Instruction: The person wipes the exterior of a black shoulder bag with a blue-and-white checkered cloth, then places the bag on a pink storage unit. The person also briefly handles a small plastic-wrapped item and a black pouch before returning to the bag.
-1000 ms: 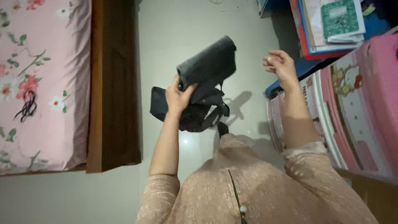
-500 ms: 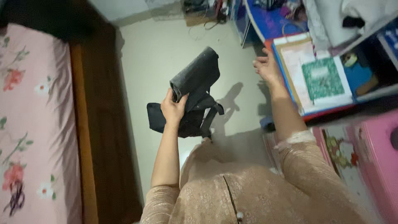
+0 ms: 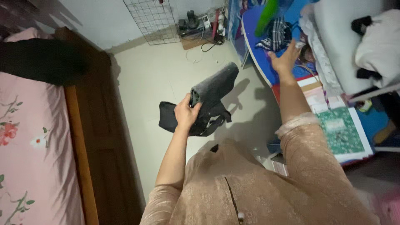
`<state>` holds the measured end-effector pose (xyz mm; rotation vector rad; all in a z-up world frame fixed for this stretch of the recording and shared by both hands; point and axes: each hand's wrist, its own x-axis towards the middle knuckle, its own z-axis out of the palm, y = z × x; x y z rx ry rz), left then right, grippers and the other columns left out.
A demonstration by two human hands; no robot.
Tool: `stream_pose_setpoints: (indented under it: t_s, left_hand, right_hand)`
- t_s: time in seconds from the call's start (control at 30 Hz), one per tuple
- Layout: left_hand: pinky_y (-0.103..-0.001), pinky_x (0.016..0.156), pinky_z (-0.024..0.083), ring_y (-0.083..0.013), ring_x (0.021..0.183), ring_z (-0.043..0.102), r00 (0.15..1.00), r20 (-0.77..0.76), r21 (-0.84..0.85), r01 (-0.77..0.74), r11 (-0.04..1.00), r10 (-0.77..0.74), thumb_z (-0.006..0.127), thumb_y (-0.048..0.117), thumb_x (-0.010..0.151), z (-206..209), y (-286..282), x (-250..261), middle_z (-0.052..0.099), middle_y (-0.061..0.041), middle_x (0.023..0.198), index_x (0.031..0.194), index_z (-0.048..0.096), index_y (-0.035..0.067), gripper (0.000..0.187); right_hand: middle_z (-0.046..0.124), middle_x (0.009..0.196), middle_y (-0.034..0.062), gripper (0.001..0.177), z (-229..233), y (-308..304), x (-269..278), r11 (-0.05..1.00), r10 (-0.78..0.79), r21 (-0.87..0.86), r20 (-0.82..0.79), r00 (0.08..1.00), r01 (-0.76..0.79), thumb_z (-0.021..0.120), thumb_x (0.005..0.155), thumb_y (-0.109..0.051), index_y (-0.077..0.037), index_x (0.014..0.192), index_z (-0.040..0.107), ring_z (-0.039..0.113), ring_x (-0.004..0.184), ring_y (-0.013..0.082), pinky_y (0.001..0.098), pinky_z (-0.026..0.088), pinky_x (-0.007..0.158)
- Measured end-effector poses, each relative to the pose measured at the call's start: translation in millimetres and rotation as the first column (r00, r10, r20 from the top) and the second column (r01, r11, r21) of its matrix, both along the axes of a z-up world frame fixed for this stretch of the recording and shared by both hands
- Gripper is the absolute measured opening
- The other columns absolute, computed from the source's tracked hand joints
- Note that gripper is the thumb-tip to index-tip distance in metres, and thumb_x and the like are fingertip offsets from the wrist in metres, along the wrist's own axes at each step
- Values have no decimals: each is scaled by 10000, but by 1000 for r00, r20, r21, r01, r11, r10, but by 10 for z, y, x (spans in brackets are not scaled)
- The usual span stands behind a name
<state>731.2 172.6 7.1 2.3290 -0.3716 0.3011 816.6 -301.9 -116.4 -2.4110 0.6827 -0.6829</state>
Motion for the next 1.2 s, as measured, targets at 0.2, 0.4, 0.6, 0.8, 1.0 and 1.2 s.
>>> stream_pose_setpoints:
  t_s: [0.2, 0.4, 0.6, 0.8, 1.0, 1.2]
  left_hand:
    - [-472, 669, 526, -400, 782, 683, 995, -90, -54, -44, 998, 39, 814, 260, 780, 215, -214, 274, 687, -172, 815, 1001, 614, 81, 347]
    - [-466, 651, 518, -402, 769, 671, 994, -74, -69, -86, 994, 81, 827, 247, 780, 237, -394, 541, 676, -164, 780, 937, 590, 80, 329]
    - [-480, 649, 515, -398, 740, 675, 987, -113, -1, -117, 993, 116, 823, 269, 771, 184, -571, 729, 678, -161, 754, 936, 596, 82, 338]
    - [-483, 648, 530, -387, 748, 683, 1000, -18, 37, 10, 999, -10, 794, 224, 818, -28, -655, 737, 694, -160, 803, 991, 642, 93, 265]
    - [-479, 681, 542, -398, 772, 671, 943, 333, 26, -34, 999, 24, 715, 128, 726, -155, -396, 800, 687, -174, 838, 948, 650, 95, 234]
    - [-462, 642, 523, -399, 779, 675, 983, 152, -127, -83, 988, 102, 793, 154, 838, 367, -379, 504, 672, -165, 815, 972, 624, 69, 232]
  right_hand:
    - [334, 1574, 332, 1228, 190, -92, 459, 997, -77, -25, -247, 966, 73, 898, 799, -522, 6, 1621, 154, 306, 1446, 538, 606, 223, 1193]
    - [621, 1267, 249, 496, -198, -487, 723, 995, -99, 10, -117, 988, 101, 757, 913, -274, -1, 1292, 592, 570, 1181, 418, 530, 438, 1039]
    - [585, 1125, 146, 171, 501, 4, 64, 915, -38, 337, 617, 786, -221, 548, 1007, -126, 0, 1112, 597, 572, 1075, 269, 470, 489, 1023]
    - [666, 1297, 151, 430, 1945, 1854, 48, 626, 753, -86, 326, 572, -775, 731, 931, -191, -60, 1335, 667, 614, 1245, 340, 468, 465, 1041]
    - [731, 1106, 90, 324, 2271, 2512, -134, 514, 858, -497, 295, 421, -699, 718, 923, -373, -128, 1135, 739, 670, 1065, 267, 436, 437, 767]
    - [687, 990, 200, 132, 2221, 1722, 618, 586, 809, -496, 314, 497, -641, 670, 998, -113, -24, 1094, 686, 651, 893, 392, 510, 515, 779]
